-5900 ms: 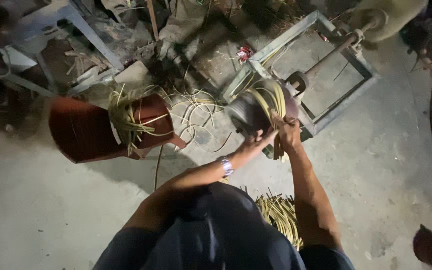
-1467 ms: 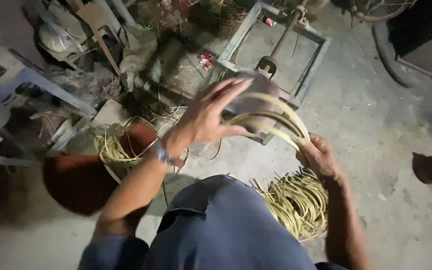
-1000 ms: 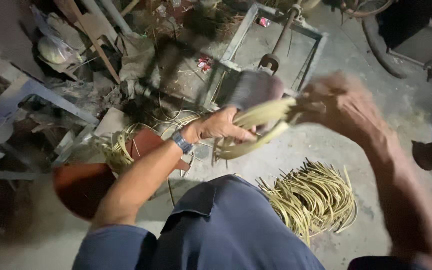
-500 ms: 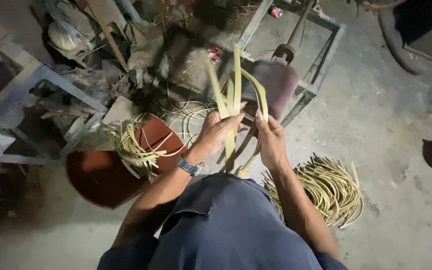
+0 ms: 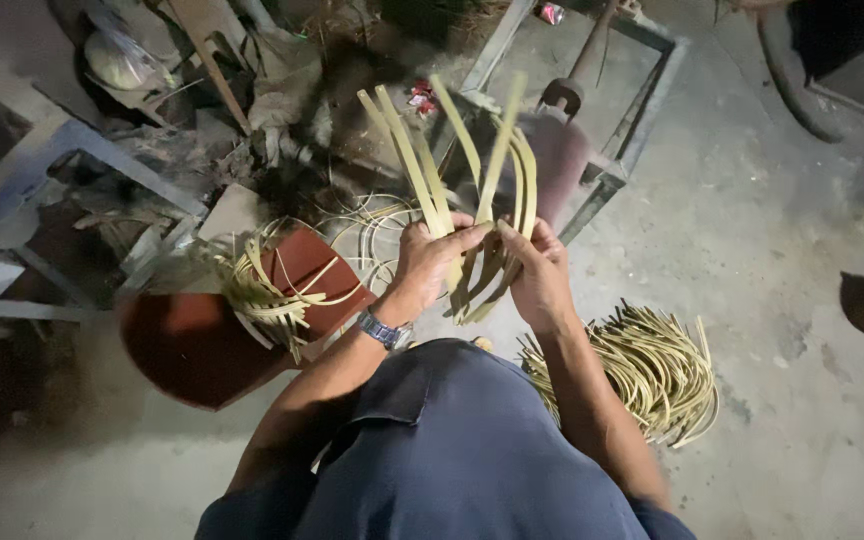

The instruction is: The person sands bundles of bamboo strips by pressing them against a rotating sanding machine, turning the bundles to cover different sides, and placing the finished strips onto a pile on the floor.

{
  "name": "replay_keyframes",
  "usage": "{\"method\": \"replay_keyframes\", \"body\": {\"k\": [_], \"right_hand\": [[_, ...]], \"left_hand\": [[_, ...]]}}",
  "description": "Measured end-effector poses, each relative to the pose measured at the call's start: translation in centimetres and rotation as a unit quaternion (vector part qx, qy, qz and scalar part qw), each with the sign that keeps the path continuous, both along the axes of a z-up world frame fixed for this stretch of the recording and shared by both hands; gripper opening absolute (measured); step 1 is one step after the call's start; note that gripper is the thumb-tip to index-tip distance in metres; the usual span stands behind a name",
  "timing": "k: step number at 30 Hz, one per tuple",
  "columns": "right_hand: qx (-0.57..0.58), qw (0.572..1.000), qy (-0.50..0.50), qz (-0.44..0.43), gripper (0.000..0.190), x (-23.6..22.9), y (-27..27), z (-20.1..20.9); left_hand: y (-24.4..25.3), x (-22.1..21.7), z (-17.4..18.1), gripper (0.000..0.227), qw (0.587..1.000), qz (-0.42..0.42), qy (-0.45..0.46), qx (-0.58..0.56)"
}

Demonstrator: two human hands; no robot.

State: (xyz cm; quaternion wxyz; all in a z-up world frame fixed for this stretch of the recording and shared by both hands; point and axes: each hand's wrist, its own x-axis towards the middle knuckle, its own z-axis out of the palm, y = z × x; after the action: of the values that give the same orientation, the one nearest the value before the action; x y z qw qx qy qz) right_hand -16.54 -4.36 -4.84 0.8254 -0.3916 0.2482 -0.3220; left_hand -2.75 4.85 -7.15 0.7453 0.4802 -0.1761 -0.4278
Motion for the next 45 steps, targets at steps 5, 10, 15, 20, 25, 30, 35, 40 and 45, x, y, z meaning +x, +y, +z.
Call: {"method": "replay_keyframes", "body": {"k": [5, 10, 15, 20, 25, 30, 35, 40, 45], "right_hand": [[0.021, 1.000, -0.008, 0.000, 0.022, -0.6, -1.4, 0.2], [0.014, 1.000, -0.025, -0.008, 0.020, -1.3, -3.0, -0.7], [0.009, 0.999, -0.038, 0.002, 0.016, -1.5, -4.6, -2.1], [0.005, 1.000, -0.028, -0.008, 0.019, -2.4, -6.0, -2.2], [-0.044, 0.998, 0.034, 0.026, 0.022, -3.2, -6.8, -2.2], [-0.161, 0.982, 0.092, 0.041, 0.023, -3.9, -7.3, -3.3], [-0.307, 0.933, 0.172, 0.078, 0.032, -4.9, -8.0, -2.4], [-0.305, 0.883, 0.302, 0.192, 0.044, -5.5, -8.9, 0.4], [-0.399, 0.884, 0.176, 0.170, 0.052, -6.5, -9.3, -1.1]], "left_hand": [[-1.2, -1.8, -0.3, 0.021, 0.999, -0.004, -0.045, -0.004], [-2.9, -3.3, 0.4, 0.023, 1.000, -0.005, -0.023, -0.002], [-4.7, -4.4, 0.8, 0.031, 0.999, 0.027, -0.040, 0.023], [-6.7, -5.7, -1.2, 0.027, 0.997, 0.079, 0.006, 0.014], [-8.2, -6.3, -2.4, 0.017, 0.991, 0.109, 0.067, -0.027], [-8.6, -6.8, -2.7, 0.027, 0.987, 0.078, 0.127, -0.065], [-9.1, -7.3, -2.3, 0.029, 0.976, 0.063, 0.208, -0.018], [-9.8, -7.3, -3.1, 0.032, 0.972, 0.069, 0.226, 0.011], [-10.8, -6.9, -3.6, 0.029, 0.956, 0.023, 0.285, -0.062]]}}
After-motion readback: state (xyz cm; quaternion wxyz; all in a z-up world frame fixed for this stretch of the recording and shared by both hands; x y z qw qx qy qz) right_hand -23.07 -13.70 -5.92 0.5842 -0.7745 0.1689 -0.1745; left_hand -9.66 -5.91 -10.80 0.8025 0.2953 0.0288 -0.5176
